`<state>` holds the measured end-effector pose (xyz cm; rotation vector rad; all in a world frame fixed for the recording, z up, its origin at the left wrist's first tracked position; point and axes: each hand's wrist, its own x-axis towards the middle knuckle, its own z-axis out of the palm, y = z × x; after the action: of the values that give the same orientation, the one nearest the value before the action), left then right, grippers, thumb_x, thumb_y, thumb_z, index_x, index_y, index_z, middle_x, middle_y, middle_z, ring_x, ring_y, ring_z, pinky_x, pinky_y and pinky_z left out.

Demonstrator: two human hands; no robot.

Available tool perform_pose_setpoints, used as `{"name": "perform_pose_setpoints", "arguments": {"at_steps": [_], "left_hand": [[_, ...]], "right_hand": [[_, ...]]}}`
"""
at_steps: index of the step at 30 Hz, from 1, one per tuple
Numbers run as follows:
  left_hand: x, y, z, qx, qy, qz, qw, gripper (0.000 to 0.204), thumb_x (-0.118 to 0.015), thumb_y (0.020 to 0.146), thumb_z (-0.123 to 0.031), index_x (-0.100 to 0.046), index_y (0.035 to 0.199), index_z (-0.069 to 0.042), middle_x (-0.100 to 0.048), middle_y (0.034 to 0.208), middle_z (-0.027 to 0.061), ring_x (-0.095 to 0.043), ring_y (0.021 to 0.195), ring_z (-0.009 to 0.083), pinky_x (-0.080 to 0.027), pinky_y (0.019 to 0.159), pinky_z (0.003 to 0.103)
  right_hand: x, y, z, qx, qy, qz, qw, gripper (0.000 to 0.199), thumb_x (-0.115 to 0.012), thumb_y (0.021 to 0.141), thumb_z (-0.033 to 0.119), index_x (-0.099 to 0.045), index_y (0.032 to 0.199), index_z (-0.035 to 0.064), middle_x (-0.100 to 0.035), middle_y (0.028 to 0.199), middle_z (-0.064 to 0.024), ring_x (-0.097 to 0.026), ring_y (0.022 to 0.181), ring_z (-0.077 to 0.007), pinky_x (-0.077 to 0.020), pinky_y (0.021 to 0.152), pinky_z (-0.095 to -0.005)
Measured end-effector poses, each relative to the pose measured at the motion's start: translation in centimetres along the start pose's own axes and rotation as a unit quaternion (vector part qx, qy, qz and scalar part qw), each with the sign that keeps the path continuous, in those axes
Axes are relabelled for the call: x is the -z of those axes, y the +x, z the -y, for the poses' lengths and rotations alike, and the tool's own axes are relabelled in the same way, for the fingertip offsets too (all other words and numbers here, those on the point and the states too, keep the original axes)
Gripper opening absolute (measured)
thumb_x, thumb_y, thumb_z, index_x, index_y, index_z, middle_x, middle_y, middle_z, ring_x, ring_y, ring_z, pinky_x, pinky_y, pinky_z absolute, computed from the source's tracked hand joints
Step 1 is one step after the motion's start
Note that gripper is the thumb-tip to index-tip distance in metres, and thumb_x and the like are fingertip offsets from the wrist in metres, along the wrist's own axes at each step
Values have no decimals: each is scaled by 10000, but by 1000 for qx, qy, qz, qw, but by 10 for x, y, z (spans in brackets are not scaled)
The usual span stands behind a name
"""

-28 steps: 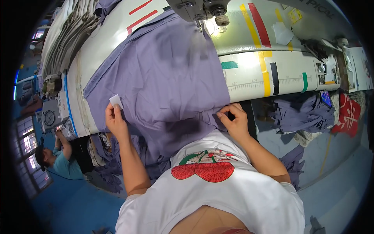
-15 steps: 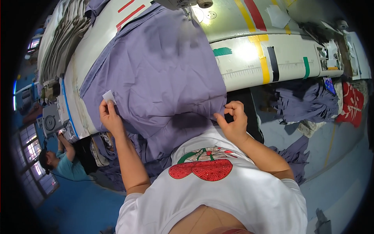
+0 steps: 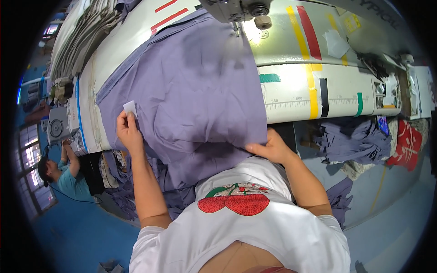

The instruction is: The recorder is using a sewing machine to stitch pieces of purple fabric together.

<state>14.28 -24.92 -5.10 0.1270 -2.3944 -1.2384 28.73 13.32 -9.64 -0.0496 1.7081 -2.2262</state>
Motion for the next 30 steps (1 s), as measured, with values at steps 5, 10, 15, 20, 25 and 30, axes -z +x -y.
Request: {"name": "perform_pose_setpoints", "arguments": {"at_steps": [5,10,15,20,25,30], "left_hand": [[5,25,12,-1,24,4,1000,189,-593,941,-160,-642,986,17,-629,865,-2,-531,794,69,-428,744,216],[6,54,20,8,27,-4,1000,199,-599,940,-178,-641,976,14,-627,857,-4,-532,792,59,-423,734,207],[0,88,42,-22,-10,26,999,201,-595,943,-179,-650,988,9,-633,886,-2,-544,806,62,-427,740,205],[-6,112,41,23,-51,13,998,200,-604,939,-166,-651,999,19,-634,903,7,-551,818,61,-434,738,210],[-54,93,-63,-167,-5,-43,985,121,-635,878,-45,-684,984,-12,-664,906,44,-601,823,117,-472,709,255],[-159,40,-149,-574,66,175,798,137,-635,766,-73,-680,893,-45,-635,882,75,-614,786,242,-499,674,341]], "right_hand": [[-10,-27,4,-57,55,74,994,207,-622,905,177,-644,932,-27,-631,827,-31,-539,786,-96,-462,744,-272],[-19,-35,7,-101,64,75,990,289,-584,938,259,-655,906,-20,-645,838,-89,-579,800,-158,-456,778,-279],[-14,-44,23,127,-164,106,972,233,-604,922,215,-670,917,-8,-650,834,-128,-611,792,-224,-470,793,-310],[-16,-47,-4,-136,-138,172,966,202,-639,908,177,-669,975,-11,-665,837,-95,-598,794,-145,-480,761,-274],[-23,-49,-33,-113,-58,98,987,229,-633,911,226,-689,911,3,-687,903,-90,-595,899,-185,-399,908,-333],[-23,-49,-30,-169,-53,87,980,282,-638,902,293,-721,861,27,-704,990,-108,-598,1039,-255,-303,1063,-408]]}}
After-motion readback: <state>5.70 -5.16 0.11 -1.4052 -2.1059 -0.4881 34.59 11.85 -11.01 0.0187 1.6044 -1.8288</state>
